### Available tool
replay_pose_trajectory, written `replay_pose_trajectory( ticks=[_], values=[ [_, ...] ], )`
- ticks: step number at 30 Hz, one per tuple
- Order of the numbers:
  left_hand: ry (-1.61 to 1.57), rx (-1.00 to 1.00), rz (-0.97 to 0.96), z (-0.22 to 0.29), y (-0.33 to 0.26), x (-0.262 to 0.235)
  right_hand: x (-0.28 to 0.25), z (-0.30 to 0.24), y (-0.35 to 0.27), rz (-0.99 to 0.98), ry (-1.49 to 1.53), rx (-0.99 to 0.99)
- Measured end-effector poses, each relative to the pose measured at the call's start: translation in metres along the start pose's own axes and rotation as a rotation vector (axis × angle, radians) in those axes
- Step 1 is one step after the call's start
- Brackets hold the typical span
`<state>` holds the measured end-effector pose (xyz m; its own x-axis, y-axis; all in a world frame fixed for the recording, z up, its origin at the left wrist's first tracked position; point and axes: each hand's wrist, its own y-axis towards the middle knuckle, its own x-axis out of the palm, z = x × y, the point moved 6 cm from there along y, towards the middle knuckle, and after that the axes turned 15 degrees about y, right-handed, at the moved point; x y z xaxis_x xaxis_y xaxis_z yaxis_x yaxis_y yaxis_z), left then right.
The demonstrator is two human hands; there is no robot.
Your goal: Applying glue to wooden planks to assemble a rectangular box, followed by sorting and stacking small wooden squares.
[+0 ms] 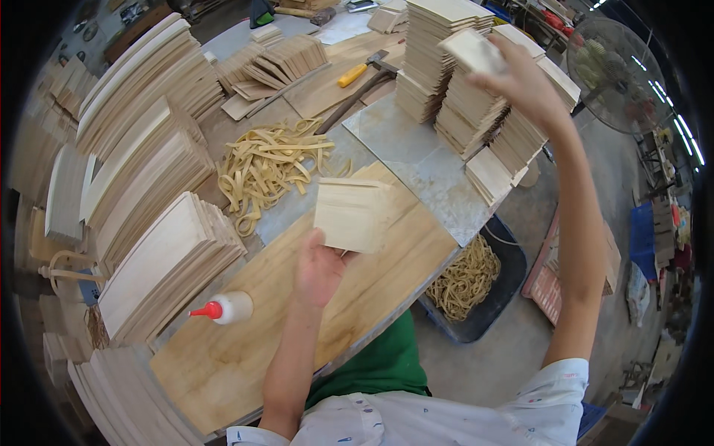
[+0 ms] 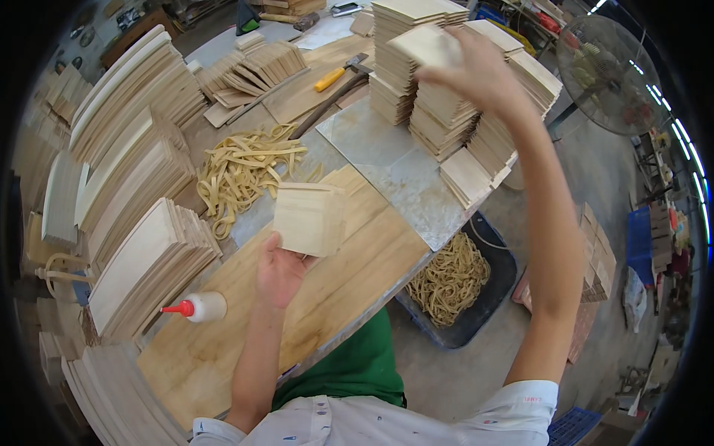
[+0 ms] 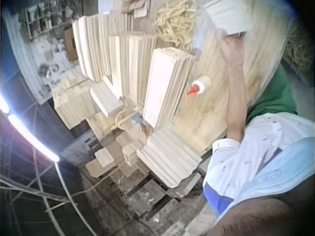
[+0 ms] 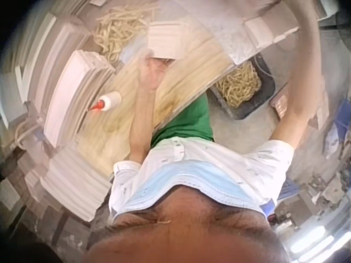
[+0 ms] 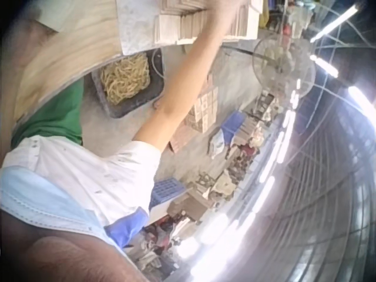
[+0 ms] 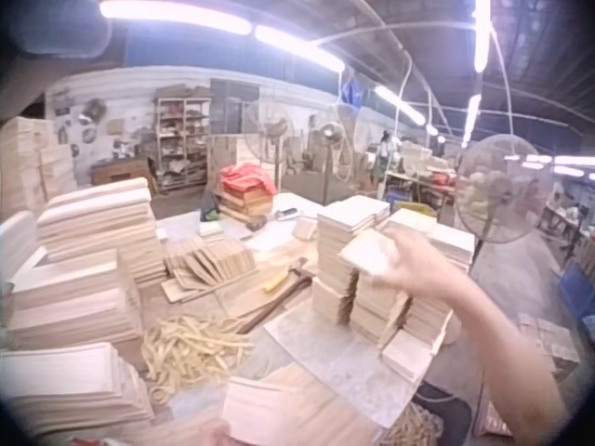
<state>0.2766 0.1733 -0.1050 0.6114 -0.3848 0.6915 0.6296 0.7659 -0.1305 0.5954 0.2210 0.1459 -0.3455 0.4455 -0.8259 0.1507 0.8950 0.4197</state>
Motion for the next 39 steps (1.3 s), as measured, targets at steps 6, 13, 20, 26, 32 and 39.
replay_pose_trajectory(
  ticks=[6, 13, 20, 26, 32, 39],
  values=[
    [0.209, 0.104, 0.054, -0.005, -0.016, 0.021, 0.094, -0.120, -0.143, -0.278, 0.407, -0.275],
    [0.122, 0.179, 0.012, -0.013, -0.047, 0.022, 0.157, -0.123, -0.199, -0.434, 0.521, -0.265],
    [0.848, 0.385, 0.298, -0.028, -0.071, 0.019, 0.153, -0.113, -0.227, -0.311, 0.804, -0.029],
    [0.963, 0.685, 0.160, -0.044, -0.087, 0.033, 0.188, -0.085, -0.260, -0.293, 1.926, 0.568],
    [1.291, 0.711, 0.190, -0.030, -0.094, 0.045, 0.192, -0.089, -0.263, -0.318, 2.100, 0.554],
    [1.324, 0.874, 0.149, -0.025, -0.092, 0.054, 0.195, -0.083, -0.266, -0.306, 2.120, 0.527]
  ],
)
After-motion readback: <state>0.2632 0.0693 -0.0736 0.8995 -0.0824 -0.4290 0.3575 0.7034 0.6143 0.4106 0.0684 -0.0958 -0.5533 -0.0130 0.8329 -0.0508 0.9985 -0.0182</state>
